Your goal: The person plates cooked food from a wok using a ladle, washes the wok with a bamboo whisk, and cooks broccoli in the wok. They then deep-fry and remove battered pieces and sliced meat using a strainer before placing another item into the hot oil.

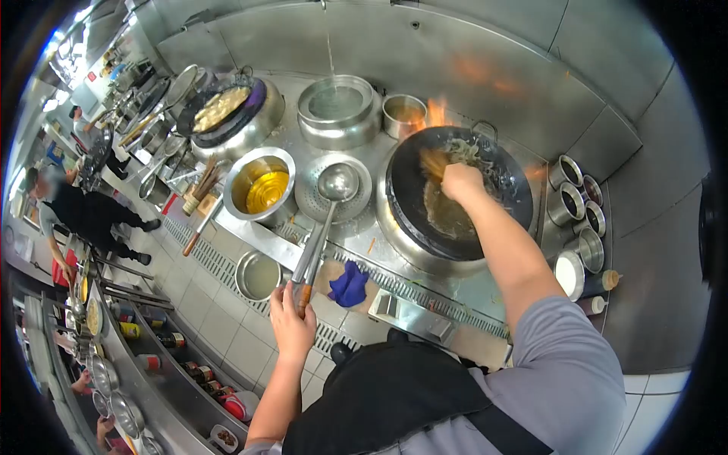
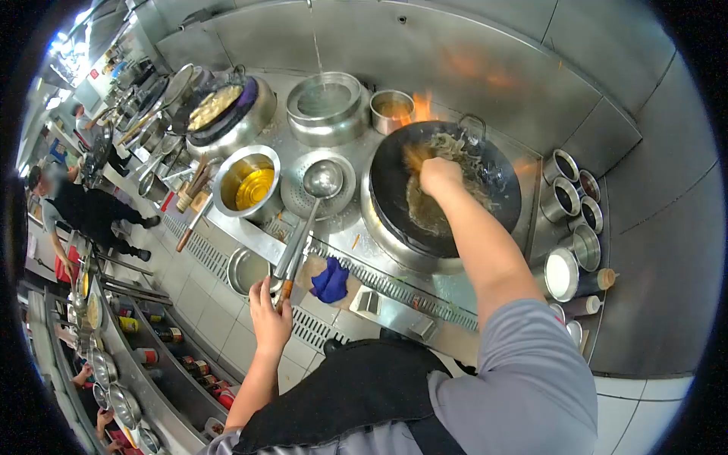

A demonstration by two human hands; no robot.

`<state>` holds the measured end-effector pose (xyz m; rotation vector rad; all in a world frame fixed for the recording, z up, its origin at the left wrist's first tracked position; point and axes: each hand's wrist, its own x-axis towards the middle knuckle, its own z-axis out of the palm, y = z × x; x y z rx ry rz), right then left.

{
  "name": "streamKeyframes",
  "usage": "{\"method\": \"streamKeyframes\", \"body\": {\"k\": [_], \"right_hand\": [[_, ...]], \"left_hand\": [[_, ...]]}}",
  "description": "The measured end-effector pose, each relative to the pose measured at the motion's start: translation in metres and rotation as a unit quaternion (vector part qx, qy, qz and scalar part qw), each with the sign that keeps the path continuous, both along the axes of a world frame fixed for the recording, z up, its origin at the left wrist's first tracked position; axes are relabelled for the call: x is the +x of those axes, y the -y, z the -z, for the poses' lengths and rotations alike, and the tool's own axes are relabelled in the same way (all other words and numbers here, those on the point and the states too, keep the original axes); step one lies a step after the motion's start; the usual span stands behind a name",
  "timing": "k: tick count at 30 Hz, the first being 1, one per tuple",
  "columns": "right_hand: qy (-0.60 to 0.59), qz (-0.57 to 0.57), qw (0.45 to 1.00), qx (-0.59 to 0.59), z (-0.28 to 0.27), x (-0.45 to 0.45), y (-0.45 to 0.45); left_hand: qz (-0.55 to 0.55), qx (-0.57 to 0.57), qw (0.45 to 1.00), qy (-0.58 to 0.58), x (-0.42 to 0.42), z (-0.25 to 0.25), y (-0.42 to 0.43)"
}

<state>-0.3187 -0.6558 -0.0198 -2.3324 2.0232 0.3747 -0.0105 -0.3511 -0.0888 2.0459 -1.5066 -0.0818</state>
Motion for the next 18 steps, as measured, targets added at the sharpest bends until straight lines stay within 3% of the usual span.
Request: {"method": "streamKeyframes", "body": {"k": [3,5,7,9,10,11,12,15,17,18], "right_hand": [[-0.033,-0.127,0.991,0.005,-0.021,0.016,-0.08],[-0.132,-0.185,0.965,0.13,-0.045,0.009,-0.127],[-0.197,-0.143,0.949,0.2,-0.041,-0.025,-0.135],[-0.287,-0.021,0.95,0.124,-0.014,-0.06,-0.093],[-0.293,-0.017,0.95,0.109,-0.01,-0.074,-0.063],[-0.26,-0.007,0.965,0.028,0.019,-0.096,-0.025],[-0.191,-0.017,0.98,-0.054,0.042,-0.109,-0.004],[-0.172,-0.101,0.98,-0.003,0.038,-0.087,-0.038],[-0.244,-0.045,0.962,0.113,0.008,-0.066,-0.087],[-0.28,-0.048,0.956,0.068,0.027,-0.084,-0.087]], "left_hand": [[0.02,-0.016,0.999,-0.021,-0.013,-0.005,-0.001],[0.051,-0.023,0.997,-0.061,-0.022,-0.007,-0.002],[0.067,-0.032,0.996,-0.055,-0.029,-0.002,-0.002],[0.098,-0.035,0.993,-0.06,-0.043,-0.003,0.003],[0.126,-0.041,0.988,-0.081,-0.052,-0.004,0.01],[0.125,-0.041,0.988,-0.086,-0.065,-0.007,0.016],[0.197,-0.042,0.975,-0.09,-0.078,-0.011,0.026],[0.368,-0.063,0.924,-0.078,-0.118,-0.038,0.06],[0.436,-0.083,0.896,-0.019,-0.145,-0.05,0.084],[0.436,-0.08,0.896,-0.017,-0.157,-0.054,0.094]]}}
